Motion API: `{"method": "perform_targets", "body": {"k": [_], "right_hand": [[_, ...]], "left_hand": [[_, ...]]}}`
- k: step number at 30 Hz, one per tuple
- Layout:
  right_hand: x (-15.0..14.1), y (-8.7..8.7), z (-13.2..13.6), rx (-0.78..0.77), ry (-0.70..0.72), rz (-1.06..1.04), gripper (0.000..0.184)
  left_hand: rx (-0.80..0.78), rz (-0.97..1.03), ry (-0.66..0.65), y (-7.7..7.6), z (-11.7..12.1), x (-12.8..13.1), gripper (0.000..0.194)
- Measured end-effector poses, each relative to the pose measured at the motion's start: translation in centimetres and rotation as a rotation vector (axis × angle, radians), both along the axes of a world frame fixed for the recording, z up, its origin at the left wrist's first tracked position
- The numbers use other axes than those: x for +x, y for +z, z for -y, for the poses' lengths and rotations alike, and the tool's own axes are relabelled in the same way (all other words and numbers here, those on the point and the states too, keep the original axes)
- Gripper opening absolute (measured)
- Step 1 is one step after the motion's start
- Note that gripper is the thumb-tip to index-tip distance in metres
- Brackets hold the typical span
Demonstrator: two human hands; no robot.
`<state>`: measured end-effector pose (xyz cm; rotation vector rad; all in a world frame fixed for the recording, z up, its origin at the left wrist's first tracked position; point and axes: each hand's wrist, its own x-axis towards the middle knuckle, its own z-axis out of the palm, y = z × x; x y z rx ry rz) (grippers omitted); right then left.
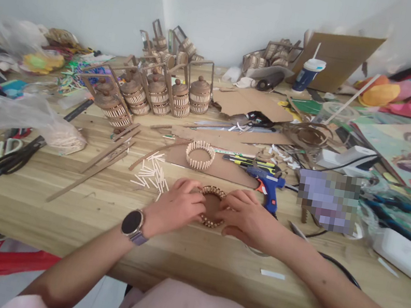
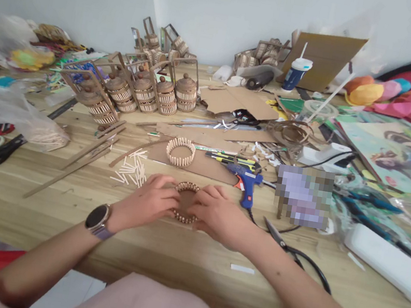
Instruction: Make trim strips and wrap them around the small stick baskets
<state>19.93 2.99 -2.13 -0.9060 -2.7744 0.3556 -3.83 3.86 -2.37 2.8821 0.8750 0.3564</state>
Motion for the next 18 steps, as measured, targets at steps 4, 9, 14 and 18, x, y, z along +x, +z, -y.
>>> {"method": "perform_targets", "body": {"k": [4, 9, 14, 18], "right_hand": [[0.0, -0.4, -0.2, -0.029, -0.012, -0.004, 0.010], [0.2, -0.7, -0.5, -0.002, 0.035, -0.062, 0.012], [0.6, -0.2, -0.3, 0.008, 0.009, -0.035, 0.012], [0.4, -0.3, -0.3, -0.026, -0.012, -0.034, 0.010]], "left_hand": [[-0.076, 0.020, -0.035, -0.1, -0.8, -0.4, 0.015], [-0.116, 0.022, -0.088, 0.0, -1.5, -0.6, 0.009], [-0.125, 0.028, -0.098, 0.3, -1.9, -1.1, 0.016], [-0.128, 0.060, -0.108, 0.0, -2.1, -0.9, 0.010]]}}
